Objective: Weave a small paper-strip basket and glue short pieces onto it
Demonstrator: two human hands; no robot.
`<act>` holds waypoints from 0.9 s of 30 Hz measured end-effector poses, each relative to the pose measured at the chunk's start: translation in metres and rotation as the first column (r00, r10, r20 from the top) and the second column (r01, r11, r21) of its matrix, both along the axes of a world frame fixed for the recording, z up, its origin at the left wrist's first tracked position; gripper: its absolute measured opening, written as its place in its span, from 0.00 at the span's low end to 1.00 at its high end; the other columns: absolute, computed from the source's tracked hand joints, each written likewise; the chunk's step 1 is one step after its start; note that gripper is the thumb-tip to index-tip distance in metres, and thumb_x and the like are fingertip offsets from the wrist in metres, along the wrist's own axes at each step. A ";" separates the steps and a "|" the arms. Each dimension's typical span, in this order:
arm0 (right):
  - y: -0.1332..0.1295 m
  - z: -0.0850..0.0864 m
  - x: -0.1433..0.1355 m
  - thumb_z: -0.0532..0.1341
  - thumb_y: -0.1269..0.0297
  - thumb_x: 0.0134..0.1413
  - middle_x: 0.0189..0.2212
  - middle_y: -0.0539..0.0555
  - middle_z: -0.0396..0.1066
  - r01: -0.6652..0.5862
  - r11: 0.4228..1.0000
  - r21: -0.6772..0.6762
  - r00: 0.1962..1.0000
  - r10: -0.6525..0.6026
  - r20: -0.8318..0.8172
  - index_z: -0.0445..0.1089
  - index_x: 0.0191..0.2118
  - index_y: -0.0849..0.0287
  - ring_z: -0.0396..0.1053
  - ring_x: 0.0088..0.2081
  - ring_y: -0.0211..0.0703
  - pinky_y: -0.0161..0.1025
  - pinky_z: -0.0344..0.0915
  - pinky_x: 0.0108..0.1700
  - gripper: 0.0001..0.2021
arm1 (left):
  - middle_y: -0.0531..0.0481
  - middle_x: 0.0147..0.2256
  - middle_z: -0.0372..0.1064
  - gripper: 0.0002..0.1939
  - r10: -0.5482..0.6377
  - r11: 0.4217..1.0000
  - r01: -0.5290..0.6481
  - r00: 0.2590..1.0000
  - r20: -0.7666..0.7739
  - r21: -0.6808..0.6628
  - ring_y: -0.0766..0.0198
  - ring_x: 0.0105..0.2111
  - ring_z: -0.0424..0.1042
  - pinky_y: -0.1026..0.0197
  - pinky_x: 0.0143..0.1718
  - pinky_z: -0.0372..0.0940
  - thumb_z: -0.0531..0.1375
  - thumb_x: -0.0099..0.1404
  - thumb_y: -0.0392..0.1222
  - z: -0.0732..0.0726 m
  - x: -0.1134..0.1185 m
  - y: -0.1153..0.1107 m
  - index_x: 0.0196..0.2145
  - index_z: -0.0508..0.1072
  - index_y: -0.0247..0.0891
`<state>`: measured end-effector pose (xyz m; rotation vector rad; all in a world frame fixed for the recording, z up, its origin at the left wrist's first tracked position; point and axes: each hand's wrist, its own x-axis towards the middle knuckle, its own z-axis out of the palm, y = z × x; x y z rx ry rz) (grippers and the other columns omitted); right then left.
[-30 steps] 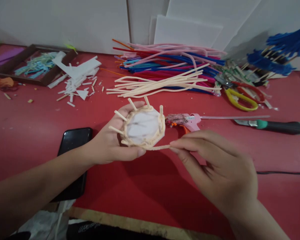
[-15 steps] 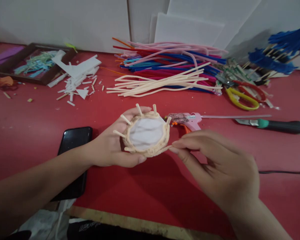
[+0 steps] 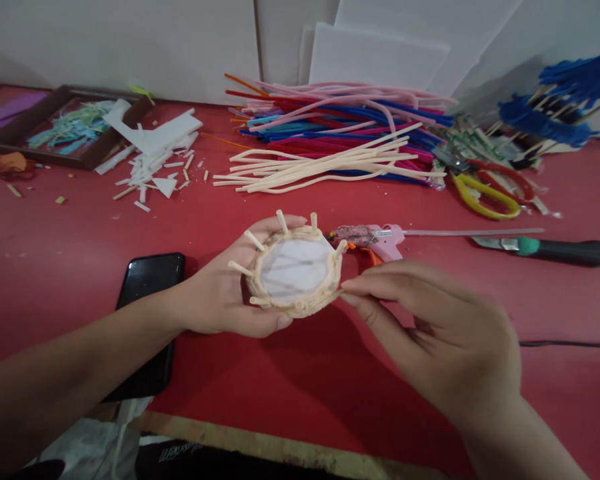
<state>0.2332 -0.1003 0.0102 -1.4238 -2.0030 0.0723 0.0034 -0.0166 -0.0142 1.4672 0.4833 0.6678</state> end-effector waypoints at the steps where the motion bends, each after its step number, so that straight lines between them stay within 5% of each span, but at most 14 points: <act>1: 0.000 0.000 0.000 0.60 0.61 0.65 0.33 0.46 0.79 -0.001 1.000 -0.007 1.000 0.001 -0.004 0.74 0.40 0.45 0.78 0.33 0.39 0.35 0.74 0.35 0.05 | 0.33 0.70 0.51 0.52 0.007 1.000 -0.008 1.000 0.002 0.009 0.41 0.68 0.56 0.44 0.67 0.57 0.73 0.48 0.41 0.000 0.000 0.000 0.67 0.55 0.39; 6: 0.000 0.001 0.001 0.60 0.63 0.65 0.31 0.47 0.77 -0.028 0.999 0.021 0.999 0.027 0.019 0.72 0.38 0.47 0.76 0.32 0.38 0.35 0.72 0.33 0.04 | 0.34 0.67 0.57 0.52 0.060 0.997 -0.059 0.998 -0.018 0.040 0.43 0.67 0.59 0.43 0.67 0.55 0.72 0.49 0.40 0.002 0.002 0.001 0.68 0.55 0.38; 16: 0.003 0.001 0.002 0.59 0.68 0.65 0.32 0.49 0.75 -0.068 0.992 0.106 0.992 0.056 0.116 0.70 0.40 0.49 0.74 0.31 0.37 0.35 0.69 0.33 0.05 | 0.40 0.61 0.65 0.49 0.195 0.972 -0.190 0.981 0.021 -0.139 0.47 0.62 0.67 0.46 0.62 0.63 0.68 0.49 0.37 0.004 0.009 -0.003 0.67 0.54 0.44; 23: 0.002 0.000 0.002 0.60 0.67 0.64 0.31 0.48 0.75 -0.033 0.993 0.110 0.995 0.022 0.098 0.70 0.38 0.48 0.74 0.31 0.38 0.36 0.69 0.33 0.04 | 0.39 0.66 0.59 0.43 0.209 0.966 -0.193 0.975 -0.078 0.170 0.45 0.66 0.60 0.45 0.69 0.52 0.69 0.49 0.40 0.004 0.004 0.000 0.63 0.63 0.40; 27: 0.003 -0.002 0.002 0.61 0.66 0.64 0.31 0.49 0.75 -0.035 0.995 0.090 0.997 0.029 0.068 0.70 0.38 0.49 0.74 0.31 0.38 0.36 0.69 0.33 0.04 | 0.36 0.66 0.58 0.48 0.133 0.979 -0.119 0.988 -0.077 0.167 0.47 0.65 0.61 0.46 0.69 0.52 0.70 0.52 0.42 0.004 0.002 0.001 0.67 0.56 0.38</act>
